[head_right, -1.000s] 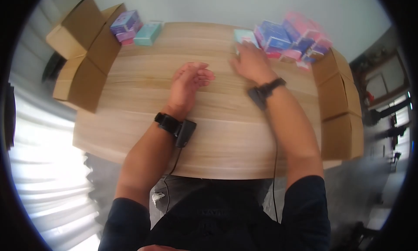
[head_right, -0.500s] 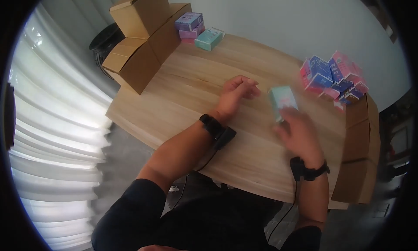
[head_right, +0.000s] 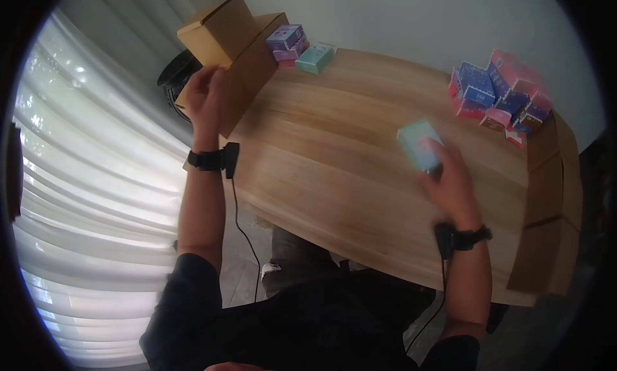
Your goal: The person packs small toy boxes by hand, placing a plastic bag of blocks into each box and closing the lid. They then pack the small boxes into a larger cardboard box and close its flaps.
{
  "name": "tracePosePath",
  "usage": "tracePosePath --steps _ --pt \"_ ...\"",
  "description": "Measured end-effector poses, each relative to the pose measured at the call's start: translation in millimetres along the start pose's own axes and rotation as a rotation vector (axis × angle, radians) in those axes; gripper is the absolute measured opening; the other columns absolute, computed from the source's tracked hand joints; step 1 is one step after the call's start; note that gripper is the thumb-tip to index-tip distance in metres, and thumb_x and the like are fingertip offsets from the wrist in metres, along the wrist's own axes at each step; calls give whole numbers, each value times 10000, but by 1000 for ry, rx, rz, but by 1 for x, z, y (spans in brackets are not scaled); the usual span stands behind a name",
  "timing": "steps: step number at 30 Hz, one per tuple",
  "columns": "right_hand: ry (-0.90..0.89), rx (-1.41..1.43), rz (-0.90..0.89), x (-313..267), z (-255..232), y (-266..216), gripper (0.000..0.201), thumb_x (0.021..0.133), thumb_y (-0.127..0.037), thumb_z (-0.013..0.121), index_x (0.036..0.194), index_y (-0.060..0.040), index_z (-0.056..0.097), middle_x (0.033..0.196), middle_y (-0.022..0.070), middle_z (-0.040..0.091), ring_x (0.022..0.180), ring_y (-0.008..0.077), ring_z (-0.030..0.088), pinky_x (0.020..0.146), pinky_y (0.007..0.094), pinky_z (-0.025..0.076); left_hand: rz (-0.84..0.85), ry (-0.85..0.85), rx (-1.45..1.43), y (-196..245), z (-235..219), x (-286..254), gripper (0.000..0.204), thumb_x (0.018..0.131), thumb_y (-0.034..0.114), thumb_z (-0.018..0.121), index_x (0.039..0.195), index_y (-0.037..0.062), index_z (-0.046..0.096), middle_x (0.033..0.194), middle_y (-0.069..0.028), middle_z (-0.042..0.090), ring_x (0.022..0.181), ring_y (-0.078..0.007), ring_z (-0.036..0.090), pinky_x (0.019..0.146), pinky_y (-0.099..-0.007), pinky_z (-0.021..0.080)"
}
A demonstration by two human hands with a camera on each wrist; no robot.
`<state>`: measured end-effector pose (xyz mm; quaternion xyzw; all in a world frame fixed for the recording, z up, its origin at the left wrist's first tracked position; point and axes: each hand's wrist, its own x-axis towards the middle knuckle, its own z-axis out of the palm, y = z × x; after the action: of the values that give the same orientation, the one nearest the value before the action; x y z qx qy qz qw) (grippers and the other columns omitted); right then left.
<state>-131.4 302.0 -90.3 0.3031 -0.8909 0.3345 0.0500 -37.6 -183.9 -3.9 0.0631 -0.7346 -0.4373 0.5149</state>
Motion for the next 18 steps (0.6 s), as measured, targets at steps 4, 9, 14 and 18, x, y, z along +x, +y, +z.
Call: tracePosePath --steps 4,9,14,18 --pt "0 53 20 -1 0 1 716 826 -118 815 1485 -69 539 1451 184 541 1342 359 553 1124 399 450 137 18 876 -67 -115 66 556 916 295 751 1386 37 605 1377 -201 648 1291 -336 615 1076 -417 482" --pt "63 56 -47 -4 0 4 697 819 -116 816 1463 -81 552 1411 187 558 1306 376 569 1087 420 479 -548 -65 635 -86 -162 70 768 877 464 815 1455 41 536 1401 -147 628 1296 -297 596 1044 -470 488" --pt "46 80 -21 -6 2 9 709 834 -118 819 1486 -89 543 1458 175 535 1352 356 551 1120 401 460 -751 -237 421 -66 -160 53 735 905 548 774 1444 103 548 1308 -80 641 1247 -232 598 1010 -485 478" --pt "63 85 9 -6 4 9 698 836 -116 819 1479 -85 549 1455 173 539 1347 349 557 1117 395 461 -701 -382 429 -18 -128 31 714 914 472 806 1444 67 552 1233 -76 678 1125 -206 650 931 -429 528"
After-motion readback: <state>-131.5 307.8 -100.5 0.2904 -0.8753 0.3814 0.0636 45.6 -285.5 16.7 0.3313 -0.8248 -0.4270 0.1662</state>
